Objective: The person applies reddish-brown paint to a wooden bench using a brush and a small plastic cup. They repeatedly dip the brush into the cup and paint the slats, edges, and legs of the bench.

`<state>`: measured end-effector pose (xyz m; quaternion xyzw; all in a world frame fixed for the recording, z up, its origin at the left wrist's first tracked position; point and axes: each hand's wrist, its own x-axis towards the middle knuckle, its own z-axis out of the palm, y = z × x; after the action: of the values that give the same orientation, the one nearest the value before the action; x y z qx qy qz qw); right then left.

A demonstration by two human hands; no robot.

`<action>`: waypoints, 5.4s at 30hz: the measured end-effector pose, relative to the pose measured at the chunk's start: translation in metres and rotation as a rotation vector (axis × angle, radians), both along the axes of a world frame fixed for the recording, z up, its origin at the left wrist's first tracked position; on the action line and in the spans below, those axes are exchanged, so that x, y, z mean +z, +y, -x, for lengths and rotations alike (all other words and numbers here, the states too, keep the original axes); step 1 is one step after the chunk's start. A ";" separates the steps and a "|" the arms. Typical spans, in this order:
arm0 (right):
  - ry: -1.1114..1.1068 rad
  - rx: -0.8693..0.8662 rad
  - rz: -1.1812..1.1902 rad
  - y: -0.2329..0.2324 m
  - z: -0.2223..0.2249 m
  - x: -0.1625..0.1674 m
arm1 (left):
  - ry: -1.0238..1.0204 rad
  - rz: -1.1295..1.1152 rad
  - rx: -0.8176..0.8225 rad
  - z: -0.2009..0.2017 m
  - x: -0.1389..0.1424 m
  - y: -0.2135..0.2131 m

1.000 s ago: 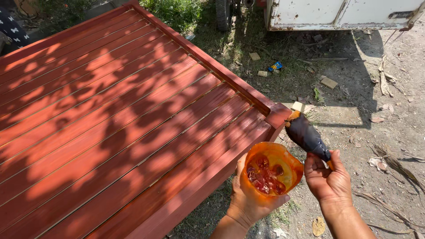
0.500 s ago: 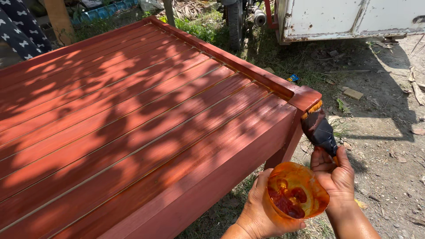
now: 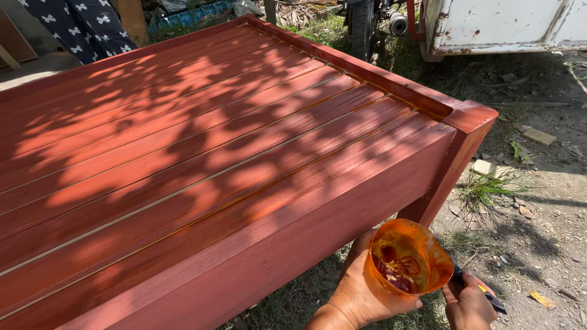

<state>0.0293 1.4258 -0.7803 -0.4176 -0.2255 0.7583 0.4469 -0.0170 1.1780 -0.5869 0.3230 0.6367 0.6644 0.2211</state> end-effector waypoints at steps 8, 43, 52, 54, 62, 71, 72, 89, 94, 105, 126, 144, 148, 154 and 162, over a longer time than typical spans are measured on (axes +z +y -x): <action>-0.179 0.054 -0.340 -0.013 0.021 0.138 | -0.144 -0.068 -0.084 0.008 -0.011 0.000; -0.165 0.090 -0.197 0.018 0.058 -0.046 | 0.185 0.330 0.110 0.037 -0.028 0.051; -0.113 0.035 -0.165 0.012 0.056 0.022 | 0.272 0.288 0.015 0.043 -0.049 0.060; -0.303 0.026 -0.310 0.011 0.062 0.014 | 0.310 0.297 0.098 0.043 -0.046 0.051; -0.140 0.116 -0.214 0.030 0.079 -0.055 | 0.152 0.303 0.104 0.040 -0.030 0.049; -0.050 0.137 -0.106 0.051 0.062 0.040 | -0.004 0.125 0.052 0.037 -0.038 0.034; -0.013 0.130 -0.123 0.046 0.056 0.064 | -0.008 0.078 0.041 0.033 -0.036 0.033; 0.723 0.104 -0.253 0.030 -0.005 0.220 | 0.140 -0.069 -0.007 0.012 0.000 0.000; 0.455 0.009 -0.037 0.036 0.022 0.095 | 0.161 -0.019 0.023 0.017 -0.002 0.007; -0.083 0.094 -0.202 0.015 0.041 -0.054 | 0.299 0.310 0.088 0.034 -0.026 0.013; 0.164 0.102 -0.621 0.007 0.017 0.265 | -0.186 -0.117 -0.112 0.028 -0.021 0.009; 0.127 -0.026 -1.101 -0.036 0.010 0.328 | 0.251 -0.005 -0.007 0.018 0.014 0.022; 0.014 -0.055 -1.457 -0.044 0.008 0.305 | 0.383 0.043 0.072 0.016 0.028 0.028; -0.224 -0.114 -1.721 -0.045 -0.007 0.270 | 0.282 0.085 0.046 0.013 0.023 0.015; -0.158 -0.061 -1.833 -0.052 -0.038 0.288 | 0.138 -0.097 -0.031 0.020 0.010 0.000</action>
<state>0.0671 1.3739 -0.4924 0.0437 -0.7569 0.2401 0.6062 -0.0371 1.1784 -0.5773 0.3882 0.6125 0.6670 0.1712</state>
